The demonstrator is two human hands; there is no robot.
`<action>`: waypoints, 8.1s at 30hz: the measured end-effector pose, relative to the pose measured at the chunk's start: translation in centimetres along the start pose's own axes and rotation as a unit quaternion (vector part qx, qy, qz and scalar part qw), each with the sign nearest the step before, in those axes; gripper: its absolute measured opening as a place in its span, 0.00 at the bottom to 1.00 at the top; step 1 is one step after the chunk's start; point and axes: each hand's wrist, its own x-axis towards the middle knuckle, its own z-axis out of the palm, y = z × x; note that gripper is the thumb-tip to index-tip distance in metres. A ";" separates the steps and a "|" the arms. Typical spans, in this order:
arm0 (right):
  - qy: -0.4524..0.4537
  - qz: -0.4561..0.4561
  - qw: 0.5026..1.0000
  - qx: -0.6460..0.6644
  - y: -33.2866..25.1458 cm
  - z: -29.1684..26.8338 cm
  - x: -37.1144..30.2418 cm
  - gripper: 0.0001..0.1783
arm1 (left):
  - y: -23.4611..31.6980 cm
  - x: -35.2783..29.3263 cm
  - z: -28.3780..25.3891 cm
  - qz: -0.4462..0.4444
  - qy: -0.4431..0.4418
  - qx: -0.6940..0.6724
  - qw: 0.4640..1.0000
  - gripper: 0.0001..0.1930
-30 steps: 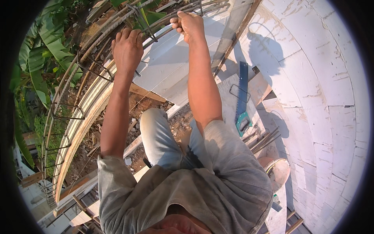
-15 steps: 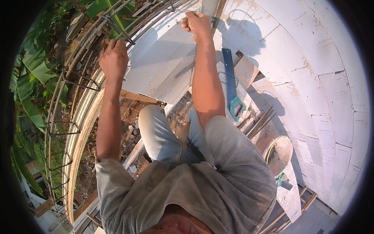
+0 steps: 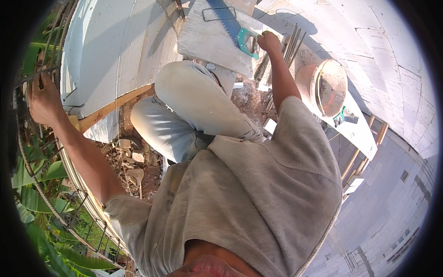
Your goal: The person assembles a rebar cage by placing steel bars into a wooden form, then tying them together with wire using pliers. The person repeatedly picks up wire, wraps it around bar intersections, and twists it to secure the structure.
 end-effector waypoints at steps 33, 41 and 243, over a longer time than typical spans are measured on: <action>-0.018 -0.436 0.883 0.173 -27.7 -14.6 -18.9 0.19 | 7.0 -1.7 -1.8 -0.136 0.042 -0.079 0.987 0.05; -0.317 -0.473 0.781 0.255 -39.6 -15.3 -27.9 0.24 | 6.9 -1.7 -2.3 -0.136 0.074 -0.103 0.983 0.06; -0.316 -0.294 0.893 -0.129 -44.7 -42.5 -18.5 0.25 | 10.4 3.6 -2.1 -0.824 0.191 -0.481 0.231 0.22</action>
